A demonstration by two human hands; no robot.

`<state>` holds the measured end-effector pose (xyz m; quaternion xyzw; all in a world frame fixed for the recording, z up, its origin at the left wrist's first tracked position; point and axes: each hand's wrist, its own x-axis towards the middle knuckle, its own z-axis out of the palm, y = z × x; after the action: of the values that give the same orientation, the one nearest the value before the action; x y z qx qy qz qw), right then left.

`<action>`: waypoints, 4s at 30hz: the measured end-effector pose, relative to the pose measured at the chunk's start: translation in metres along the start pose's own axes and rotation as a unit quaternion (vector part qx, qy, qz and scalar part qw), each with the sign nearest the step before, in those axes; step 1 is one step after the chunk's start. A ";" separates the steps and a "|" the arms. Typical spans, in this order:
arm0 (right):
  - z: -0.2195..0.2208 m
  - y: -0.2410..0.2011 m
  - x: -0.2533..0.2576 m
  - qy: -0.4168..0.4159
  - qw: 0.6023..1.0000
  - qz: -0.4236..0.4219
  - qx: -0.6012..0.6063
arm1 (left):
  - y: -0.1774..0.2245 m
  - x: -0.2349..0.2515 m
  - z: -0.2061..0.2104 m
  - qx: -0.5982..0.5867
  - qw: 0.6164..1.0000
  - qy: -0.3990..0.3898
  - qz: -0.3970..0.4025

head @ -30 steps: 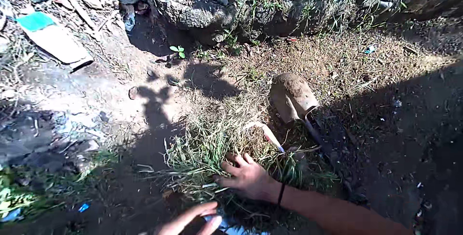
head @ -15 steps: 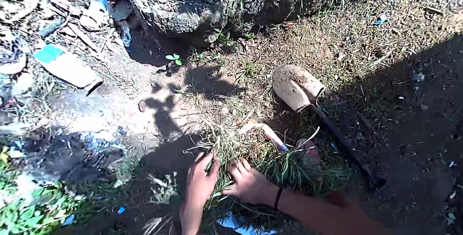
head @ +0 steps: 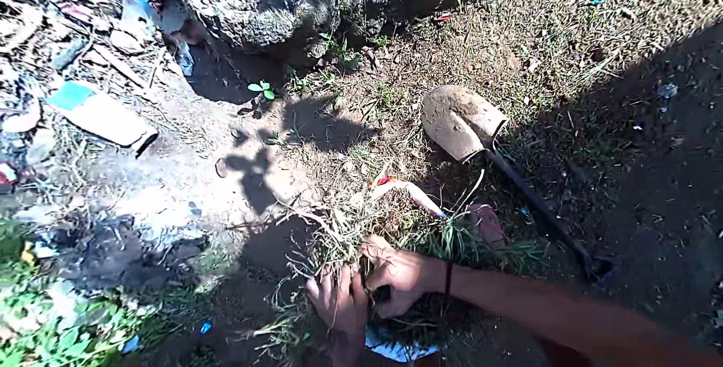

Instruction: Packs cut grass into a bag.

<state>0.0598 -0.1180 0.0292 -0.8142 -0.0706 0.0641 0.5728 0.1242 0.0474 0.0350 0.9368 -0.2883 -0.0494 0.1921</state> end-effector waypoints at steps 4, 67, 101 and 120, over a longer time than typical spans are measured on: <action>-0.025 -0.022 -0.007 0.211 0.976 -0.019 -0.059 | -0.006 -0.002 0.009 0.035 0.997 0.041 0.061; 0.103 0.009 0.037 0.070 0.915 0.037 -0.397 | -0.087 -0.041 -0.038 -0.412 0.746 -0.207 -0.480; 0.047 -0.055 0.023 0.116 0.940 0.138 -0.288 | -0.046 -0.035 -0.085 -0.463 0.704 -0.122 -0.524; 0.138 0.040 0.038 0.099 0.976 0.185 -0.052 | -0.005 -0.037 -0.098 -0.304 0.800 -0.106 -0.507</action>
<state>0.0731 0.0031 -0.0558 -0.8440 0.1349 0.0840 0.5122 0.1163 0.1048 0.1227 0.8318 0.2386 -0.3236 0.3827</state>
